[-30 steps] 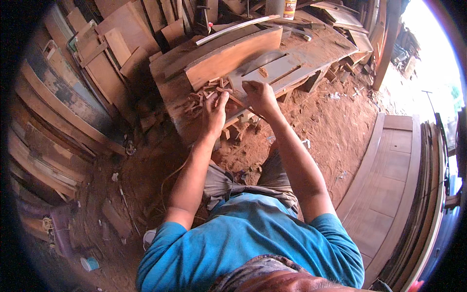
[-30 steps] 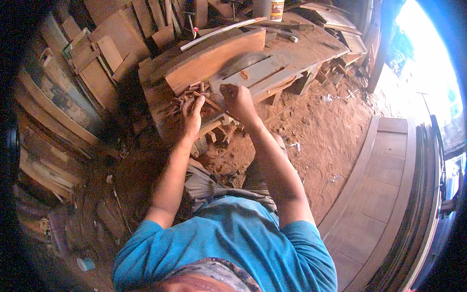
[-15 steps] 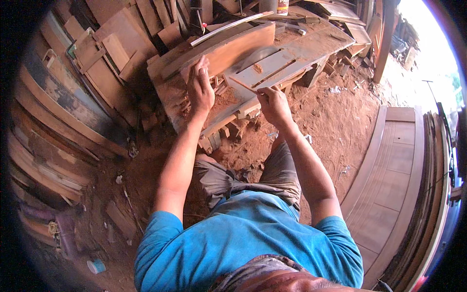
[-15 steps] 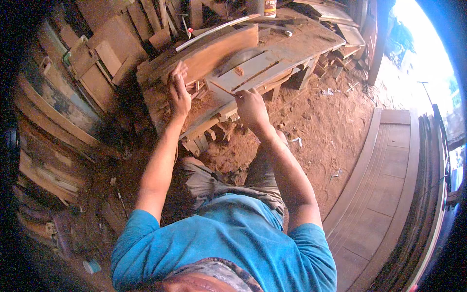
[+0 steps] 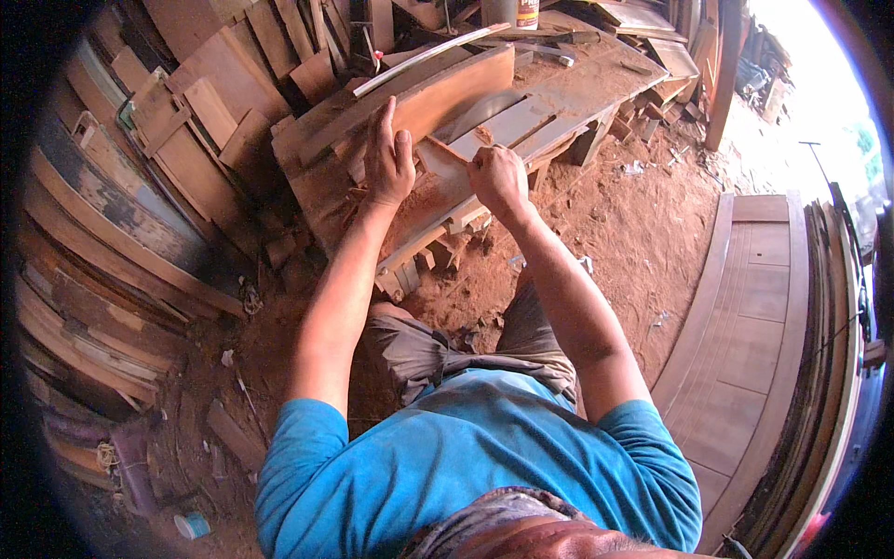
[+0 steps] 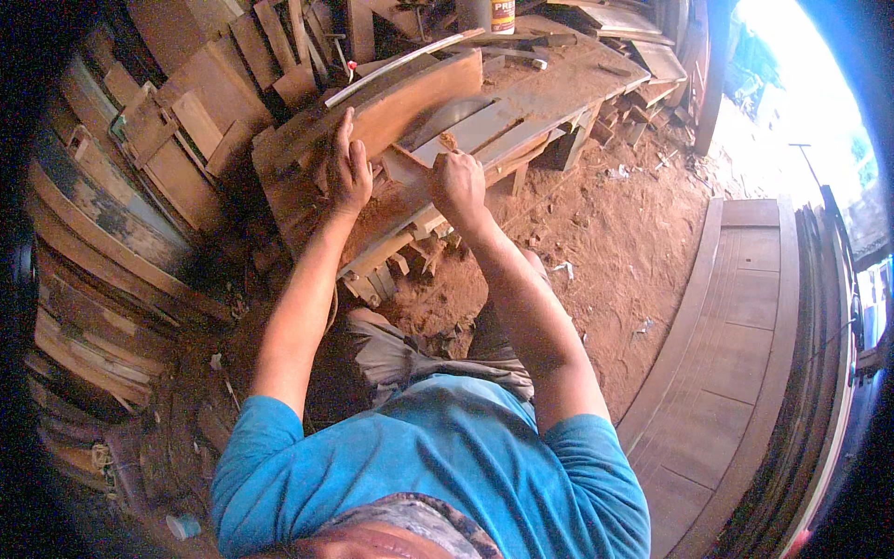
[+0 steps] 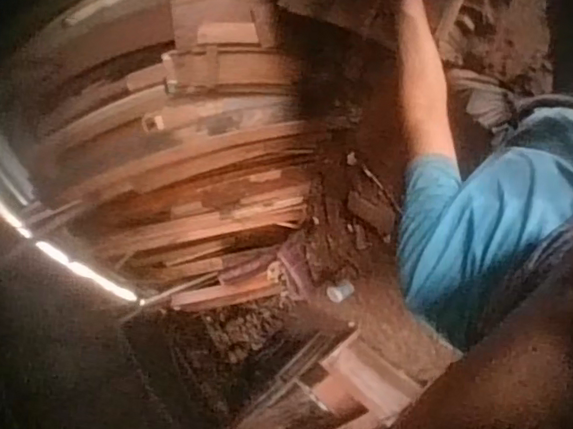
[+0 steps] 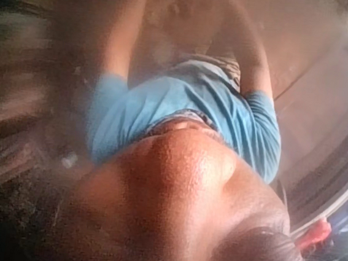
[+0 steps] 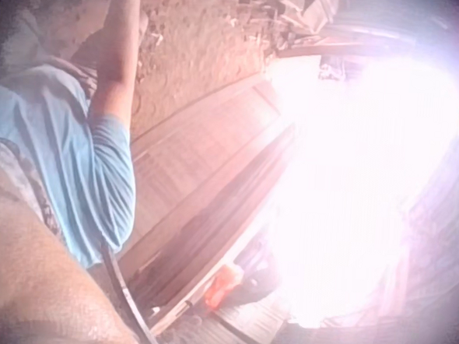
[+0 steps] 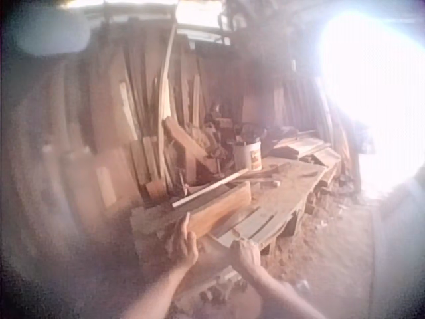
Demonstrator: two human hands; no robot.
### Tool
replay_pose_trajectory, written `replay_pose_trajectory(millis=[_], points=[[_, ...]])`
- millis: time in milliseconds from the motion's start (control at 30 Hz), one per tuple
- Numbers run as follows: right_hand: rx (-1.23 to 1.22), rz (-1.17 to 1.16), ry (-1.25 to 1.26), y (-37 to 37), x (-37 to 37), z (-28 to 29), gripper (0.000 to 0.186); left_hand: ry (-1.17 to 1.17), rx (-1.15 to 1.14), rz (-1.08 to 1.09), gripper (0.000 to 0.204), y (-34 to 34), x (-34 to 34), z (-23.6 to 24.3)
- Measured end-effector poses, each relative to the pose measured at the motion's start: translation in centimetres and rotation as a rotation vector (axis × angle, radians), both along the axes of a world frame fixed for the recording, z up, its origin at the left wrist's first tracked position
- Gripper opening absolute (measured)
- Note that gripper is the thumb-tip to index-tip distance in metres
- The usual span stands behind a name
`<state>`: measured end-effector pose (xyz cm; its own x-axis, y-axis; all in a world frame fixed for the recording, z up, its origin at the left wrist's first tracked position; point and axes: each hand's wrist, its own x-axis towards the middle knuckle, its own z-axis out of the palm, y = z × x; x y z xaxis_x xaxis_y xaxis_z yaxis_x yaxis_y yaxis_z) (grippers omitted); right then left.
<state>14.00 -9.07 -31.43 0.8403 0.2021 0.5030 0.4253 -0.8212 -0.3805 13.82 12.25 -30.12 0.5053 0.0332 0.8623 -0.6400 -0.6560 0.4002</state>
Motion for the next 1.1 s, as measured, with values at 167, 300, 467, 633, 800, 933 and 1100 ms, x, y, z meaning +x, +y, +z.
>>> replay_pose_trajectory(millis=[167, 300, 467, 633, 800, 933, 1100], points=[[0.044, 0.000, 0.019, 0.6, -0.3, 0.1, 0.019, 0.044, -0.072, -0.007, 0.057, 0.1, -0.1, -0.4], [0.073, 0.022, -0.057, 1.3, -0.3, -0.4, 0.018, 0.024, -0.061, -0.005, 0.058, 0.3, 0.1, -0.4], [0.132, 0.046, -0.094, 1.0, 0.7, -1.5, 0.019, 0.052, -0.056, -0.020, 0.058, 0.2, -0.1, -0.2], [0.125, 0.054, -0.089, 1.1, 0.5, -1.3, 0.018, 0.118, -0.027, -0.042, 0.058, 0.4, -0.4, -0.2], [0.080, 0.081, -0.009, 0.8, 1.3, -1.3, 0.012, 0.170, -0.027, -0.099, 0.064, 1.1, 0.6, -1.1], [0.005, 0.054, -0.022, 0.1, 3.5, -3.6, 0.014, 0.098, 0.060, -0.029, 0.062, -0.9, -0.3, 0.5], [0.122, 0.031, -0.055, 0.8, 3.4, -3.6, 0.014, 0.197, -0.021, -0.068, 0.068, -0.7, -0.6, 0.2]])
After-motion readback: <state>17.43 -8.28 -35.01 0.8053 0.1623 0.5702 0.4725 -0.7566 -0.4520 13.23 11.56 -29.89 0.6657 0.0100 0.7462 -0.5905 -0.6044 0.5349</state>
